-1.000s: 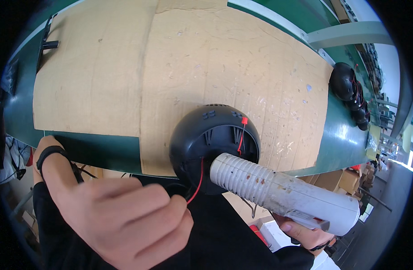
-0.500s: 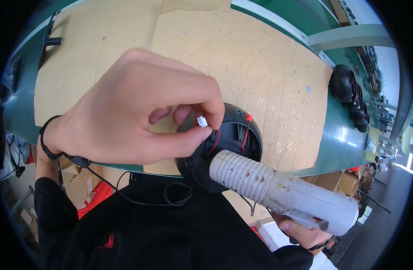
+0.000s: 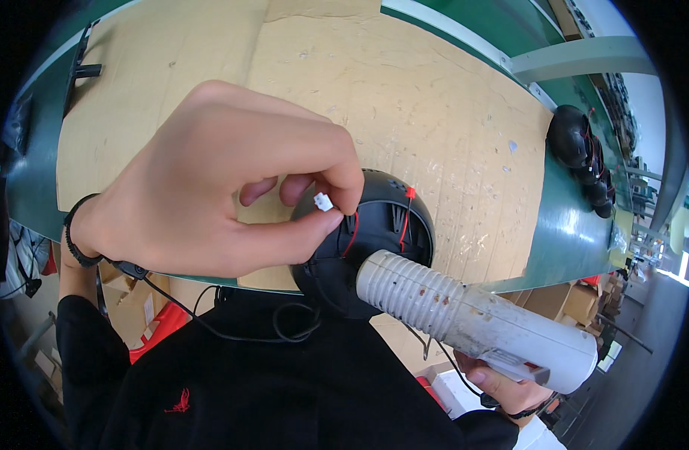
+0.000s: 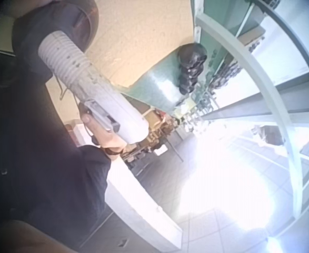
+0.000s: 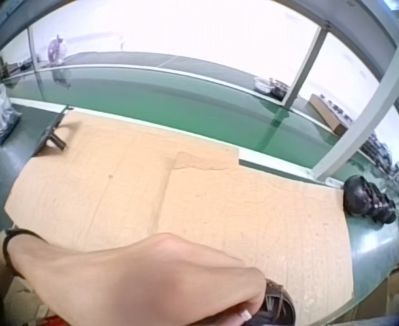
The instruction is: Applying hot glue to and assembling small black dome-shaped electronic or industrial components on an assembly line.
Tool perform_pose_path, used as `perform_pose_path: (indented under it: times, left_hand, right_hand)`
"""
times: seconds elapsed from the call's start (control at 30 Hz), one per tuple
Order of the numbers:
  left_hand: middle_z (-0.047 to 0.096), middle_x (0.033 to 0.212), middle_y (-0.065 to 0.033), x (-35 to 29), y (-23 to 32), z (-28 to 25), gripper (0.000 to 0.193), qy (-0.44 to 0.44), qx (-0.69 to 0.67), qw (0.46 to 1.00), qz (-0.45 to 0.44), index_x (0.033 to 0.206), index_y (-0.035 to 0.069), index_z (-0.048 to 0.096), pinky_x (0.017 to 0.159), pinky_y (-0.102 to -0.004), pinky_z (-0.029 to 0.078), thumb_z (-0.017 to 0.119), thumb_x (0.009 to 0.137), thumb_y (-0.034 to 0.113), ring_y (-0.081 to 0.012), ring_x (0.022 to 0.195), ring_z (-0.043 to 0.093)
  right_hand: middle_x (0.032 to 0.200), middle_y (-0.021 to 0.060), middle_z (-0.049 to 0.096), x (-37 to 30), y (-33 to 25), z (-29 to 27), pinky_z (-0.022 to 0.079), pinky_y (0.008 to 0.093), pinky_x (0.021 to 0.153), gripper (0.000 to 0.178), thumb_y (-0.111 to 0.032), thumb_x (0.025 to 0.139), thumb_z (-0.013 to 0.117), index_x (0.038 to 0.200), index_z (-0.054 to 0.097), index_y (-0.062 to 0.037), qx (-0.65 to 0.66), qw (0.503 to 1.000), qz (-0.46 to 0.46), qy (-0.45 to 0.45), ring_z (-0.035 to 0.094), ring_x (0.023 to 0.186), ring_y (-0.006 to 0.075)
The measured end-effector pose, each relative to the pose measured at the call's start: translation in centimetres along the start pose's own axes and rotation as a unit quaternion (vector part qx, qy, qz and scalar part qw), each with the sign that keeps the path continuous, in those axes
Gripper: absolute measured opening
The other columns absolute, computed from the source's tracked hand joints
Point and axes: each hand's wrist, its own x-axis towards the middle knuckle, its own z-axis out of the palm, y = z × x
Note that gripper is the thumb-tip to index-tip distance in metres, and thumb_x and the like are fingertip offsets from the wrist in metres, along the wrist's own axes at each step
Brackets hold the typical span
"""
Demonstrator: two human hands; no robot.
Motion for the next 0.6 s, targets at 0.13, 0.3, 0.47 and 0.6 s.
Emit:
perform_pose_path:
  times: [0.13, 0.3, 0.47, 0.6]
  left_hand:
    - [0.061, 0.068, -0.0019, -0.1, -0.1, 0.2, 0.008, 0.008, -0.006, 1.0, 0.002, 0.082, 0.006, 0.065, 0.047, -0.0246, 0.038, 0.069, 0.076, 0.002, -0.0109, 0.058, 0.057]
    - [0.061, 0.068, -0.0019, -0.1, 0.0, 0.2, 0.008, 0.008, -0.004, 1.0, 0.0, 0.082, 0.006, 0.065, 0.047, -0.0248, 0.038, 0.069, 0.076, 0.001, -0.0111, 0.058, 0.057]
    - [0.06, 0.068, -0.0021, -0.2, 0.0, 0.0, 0.008, 0.005, -0.008, 1.0, 0.0, 0.082, 0.005, 0.065, 0.047, -0.025, 0.038, 0.069, 0.077, 0.002, -0.0115, 0.058, 0.057]
    - [0.061, 0.071, -0.0032, -0.4, 0.1, -0.2, 0.009, -0.002, -0.005, 1.0, 0.0, 0.083, 0.006, 0.065, 0.049, -0.0275, 0.041, 0.069, 0.076, 0.002, -0.0145, 0.059, 0.058]
  right_hand:
    - [0.066, 0.0095, 0.059, 0.2, -0.6, -0.3, 0.041, 0.0318, 0.05, 0.042, -0.032, 0.081, 0.079, 0.091, 0.057, 0.0019, -0.034, 0.999, -0.008, -0.006, 0.051, 0.053, 0.0164]
    - [0.073, 0.0153, 0.062, 0.9, -0.9, -0.6, 0.048, 0.0343, 0.052, 0.046, -0.03, 0.081, 0.08, 0.1, 0.059, 0.0069, -0.063, 0.994, 0.014, -0.083, 0.06, 0.059, 0.0241]
    - [0.074, 0.016, 0.062, 0.8, -0.3, -1.3, 0.049, 0.0349, 0.053, 0.047, -0.029, 0.081, 0.08, 0.101, 0.058, 0.0074, -0.047, 0.994, 0.017, -0.095, 0.061, 0.06, 0.0254]
    - [0.074, 0.0166, 0.063, 1.1, -0.1, -1.8, 0.05, 0.0354, 0.053, 0.048, -0.029, 0.081, 0.08, 0.102, 0.058, 0.0078, -0.033, 0.994, 0.019, -0.103, 0.062, 0.062, 0.0265]
